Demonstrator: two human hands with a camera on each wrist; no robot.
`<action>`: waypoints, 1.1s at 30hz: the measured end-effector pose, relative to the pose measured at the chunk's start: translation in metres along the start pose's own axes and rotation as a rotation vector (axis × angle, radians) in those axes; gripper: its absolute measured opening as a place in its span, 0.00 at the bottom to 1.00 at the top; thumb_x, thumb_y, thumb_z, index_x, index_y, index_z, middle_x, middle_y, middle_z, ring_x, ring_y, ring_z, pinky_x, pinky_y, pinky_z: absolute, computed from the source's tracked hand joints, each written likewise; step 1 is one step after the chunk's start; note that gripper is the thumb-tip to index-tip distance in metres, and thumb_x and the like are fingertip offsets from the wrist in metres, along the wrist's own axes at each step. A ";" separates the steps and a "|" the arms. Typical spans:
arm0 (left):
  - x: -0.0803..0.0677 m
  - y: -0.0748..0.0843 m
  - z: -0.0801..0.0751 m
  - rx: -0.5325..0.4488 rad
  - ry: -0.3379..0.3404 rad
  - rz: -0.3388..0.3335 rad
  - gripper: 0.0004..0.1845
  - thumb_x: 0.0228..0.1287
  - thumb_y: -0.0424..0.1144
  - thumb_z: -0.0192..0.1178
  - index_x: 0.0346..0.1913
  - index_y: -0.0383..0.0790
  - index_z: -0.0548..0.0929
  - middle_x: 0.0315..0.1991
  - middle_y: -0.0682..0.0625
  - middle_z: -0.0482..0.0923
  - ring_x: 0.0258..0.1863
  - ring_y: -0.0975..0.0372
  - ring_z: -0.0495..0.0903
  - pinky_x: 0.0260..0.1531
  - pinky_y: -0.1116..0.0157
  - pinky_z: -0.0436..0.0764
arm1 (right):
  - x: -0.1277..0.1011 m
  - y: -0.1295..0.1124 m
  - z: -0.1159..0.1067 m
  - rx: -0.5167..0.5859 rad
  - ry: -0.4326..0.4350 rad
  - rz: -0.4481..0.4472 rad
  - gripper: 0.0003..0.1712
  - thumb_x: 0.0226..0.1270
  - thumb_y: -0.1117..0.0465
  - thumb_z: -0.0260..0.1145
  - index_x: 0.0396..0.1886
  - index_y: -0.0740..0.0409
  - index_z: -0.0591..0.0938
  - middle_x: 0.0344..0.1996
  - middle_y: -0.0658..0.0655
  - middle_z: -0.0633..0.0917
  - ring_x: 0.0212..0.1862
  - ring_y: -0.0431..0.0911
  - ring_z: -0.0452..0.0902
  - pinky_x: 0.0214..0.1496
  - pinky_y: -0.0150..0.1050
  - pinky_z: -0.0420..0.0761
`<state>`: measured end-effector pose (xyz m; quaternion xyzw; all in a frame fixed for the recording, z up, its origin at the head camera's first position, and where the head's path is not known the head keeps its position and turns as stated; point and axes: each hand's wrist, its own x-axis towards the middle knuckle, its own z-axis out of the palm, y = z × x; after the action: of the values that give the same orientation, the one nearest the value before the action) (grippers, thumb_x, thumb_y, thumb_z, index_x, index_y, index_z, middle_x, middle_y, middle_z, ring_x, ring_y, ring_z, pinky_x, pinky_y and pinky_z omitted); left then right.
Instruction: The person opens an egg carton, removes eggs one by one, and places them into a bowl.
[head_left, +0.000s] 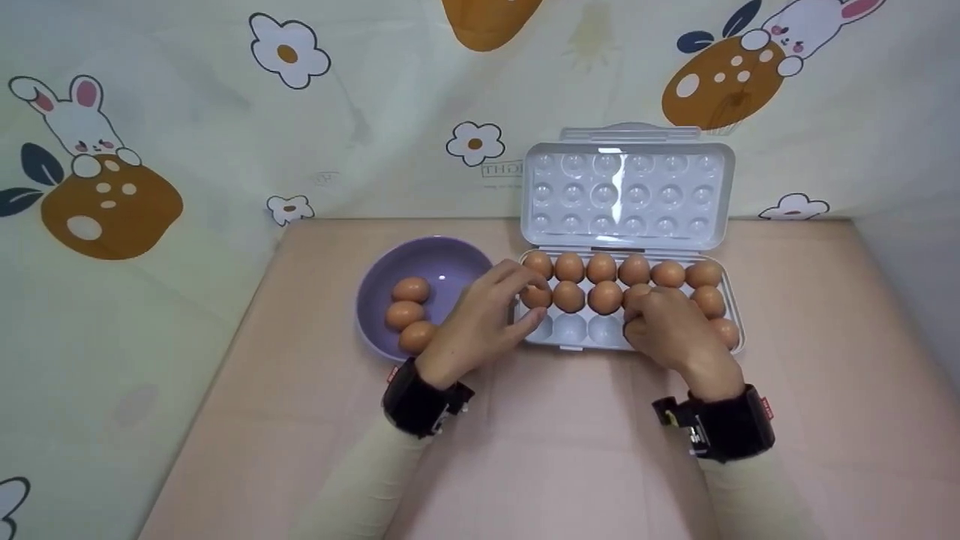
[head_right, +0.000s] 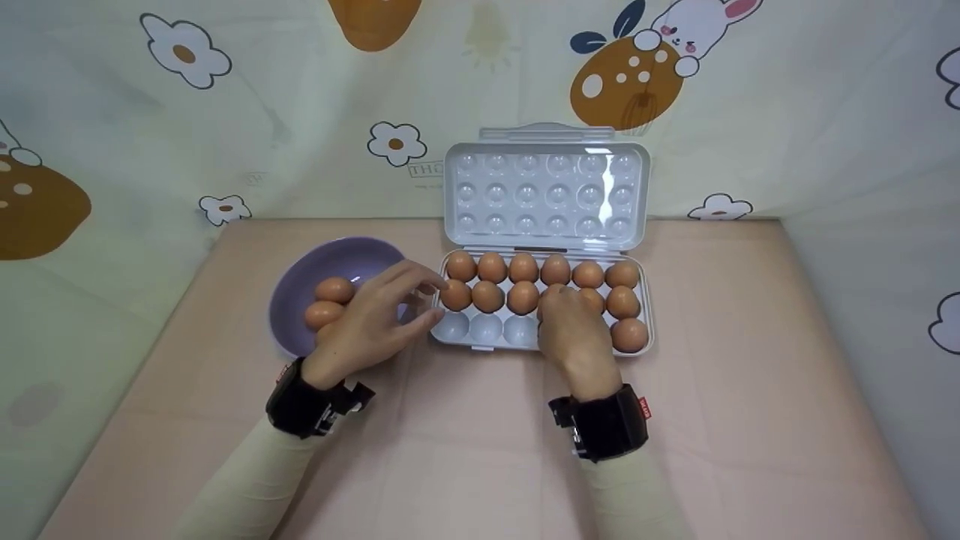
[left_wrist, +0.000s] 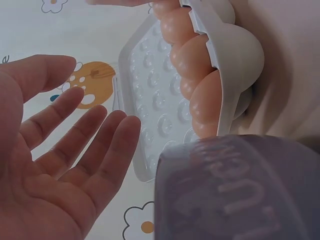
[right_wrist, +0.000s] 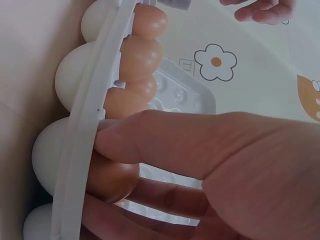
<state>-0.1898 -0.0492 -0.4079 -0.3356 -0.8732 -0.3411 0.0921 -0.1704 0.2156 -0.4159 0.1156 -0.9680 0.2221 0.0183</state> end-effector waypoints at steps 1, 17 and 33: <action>0.000 0.000 0.001 -0.002 0.003 0.000 0.13 0.63 0.41 0.65 0.49 0.47 0.79 0.45 0.57 0.74 0.42 0.68 0.74 0.41 0.72 0.77 | 0.000 0.000 0.000 0.009 -0.004 0.001 0.12 0.46 0.76 0.59 0.22 0.55 0.81 0.21 0.53 0.78 0.25 0.48 0.72 0.23 0.38 0.69; 0.001 0.000 0.001 -0.039 0.096 0.053 0.19 0.62 0.40 0.65 0.55 0.43 0.78 0.47 0.53 0.76 0.43 0.68 0.75 0.41 0.73 0.78 | -0.004 -0.006 -0.025 0.203 0.123 -0.120 0.14 0.53 0.65 0.73 0.43 0.53 0.87 0.36 0.51 0.85 0.39 0.45 0.79 0.41 0.43 0.80; 0.004 0.012 0.002 -0.172 0.111 0.119 0.30 0.56 0.48 0.71 0.61 0.46 0.74 0.54 0.54 0.74 0.52 0.67 0.77 0.46 0.74 0.79 | -0.002 -0.031 -0.020 0.753 0.057 -0.186 0.20 0.64 0.55 0.70 0.53 0.54 0.80 0.54 0.51 0.80 0.47 0.47 0.84 0.48 0.36 0.83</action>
<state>-0.1850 -0.0393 -0.4019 -0.3740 -0.8129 -0.4268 0.1311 -0.1616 0.1977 -0.3852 0.1950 -0.8033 0.5624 0.0217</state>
